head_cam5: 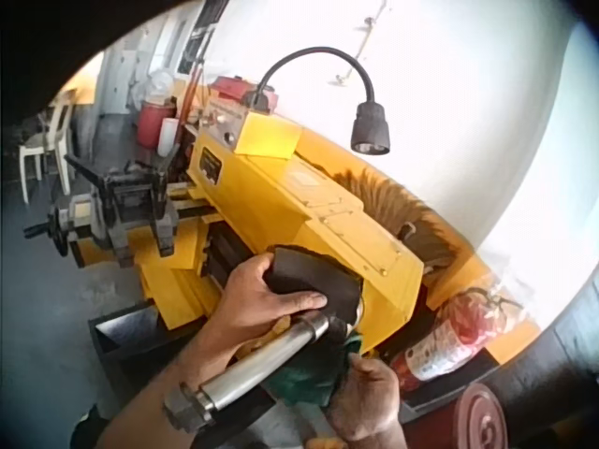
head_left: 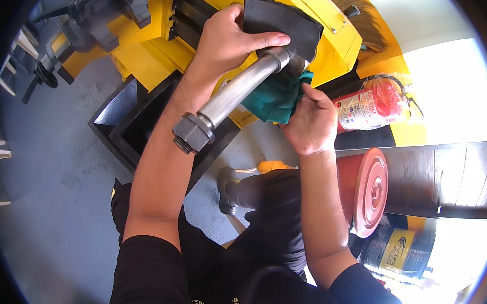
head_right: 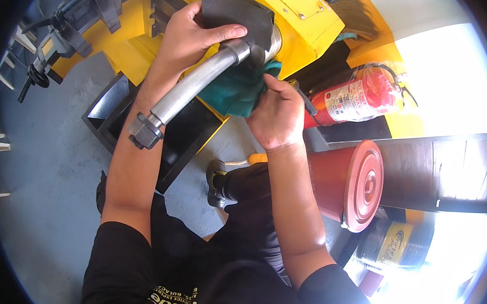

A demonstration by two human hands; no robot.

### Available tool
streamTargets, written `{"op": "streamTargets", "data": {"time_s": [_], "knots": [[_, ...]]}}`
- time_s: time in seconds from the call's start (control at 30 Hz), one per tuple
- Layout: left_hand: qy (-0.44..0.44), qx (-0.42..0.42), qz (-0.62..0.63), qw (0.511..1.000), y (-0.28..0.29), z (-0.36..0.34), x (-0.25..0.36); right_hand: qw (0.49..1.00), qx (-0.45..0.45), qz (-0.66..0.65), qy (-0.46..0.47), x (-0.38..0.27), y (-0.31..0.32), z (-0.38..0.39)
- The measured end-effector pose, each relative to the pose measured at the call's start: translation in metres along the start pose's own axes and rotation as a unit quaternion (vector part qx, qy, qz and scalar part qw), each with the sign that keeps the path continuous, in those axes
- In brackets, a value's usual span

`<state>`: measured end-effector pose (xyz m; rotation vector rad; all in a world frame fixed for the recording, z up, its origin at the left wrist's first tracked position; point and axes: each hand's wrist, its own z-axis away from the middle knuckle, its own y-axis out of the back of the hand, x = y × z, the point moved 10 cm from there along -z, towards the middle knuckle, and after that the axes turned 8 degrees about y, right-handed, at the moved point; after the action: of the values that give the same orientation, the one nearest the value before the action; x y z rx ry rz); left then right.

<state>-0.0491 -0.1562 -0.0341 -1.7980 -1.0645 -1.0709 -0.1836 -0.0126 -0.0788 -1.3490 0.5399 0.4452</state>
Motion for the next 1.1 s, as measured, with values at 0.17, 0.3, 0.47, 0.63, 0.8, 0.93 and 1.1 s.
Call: {"op": "streamTargets", "data": {"time_s": [0.17,0.3,0.47,0.63,0.8,0.93,1.1], "knots": [[-0.007,-0.016,0.009,1.000,-0.016,0.002,0.004,0.996,-0.030,-0.080,-0.026,-0.008,-0.011,-0.001],[0.007,-0.047,0.067,0.997,0.000,-0.005,-0.006,0.997,-0.010,-0.069,0.028,-0.010,-0.034,0.012],[-0.017,-0.020,-0.052,0.998,-0.020,0.001,0.007,0.990,-0.015,-0.129,0.063,-0.018,0.009,0.009],[-0.006,-0.026,0.022,0.999,-0.004,0.001,-0.002,0.787,0.031,0.589,0.182,-0.076,-0.032,0.017],[0.002,-0.025,0.007,1.000,-0.006,-0.001,-0.007,0.435,-0.101,0.853,0.270,-0.100,-0.120,0.014],[0.014,-0.027,0.002,1.000,-0.007,-0.001,-0.008,0.473,-0.041,0.855,0.208,-0.120,-0.102,-0.003],[0.021,-0.036,0.010,0.999,-0.017,0.000,0.000,0.831,0.069,0.542,0.105,-0.085,-0.038,0.004]]}}
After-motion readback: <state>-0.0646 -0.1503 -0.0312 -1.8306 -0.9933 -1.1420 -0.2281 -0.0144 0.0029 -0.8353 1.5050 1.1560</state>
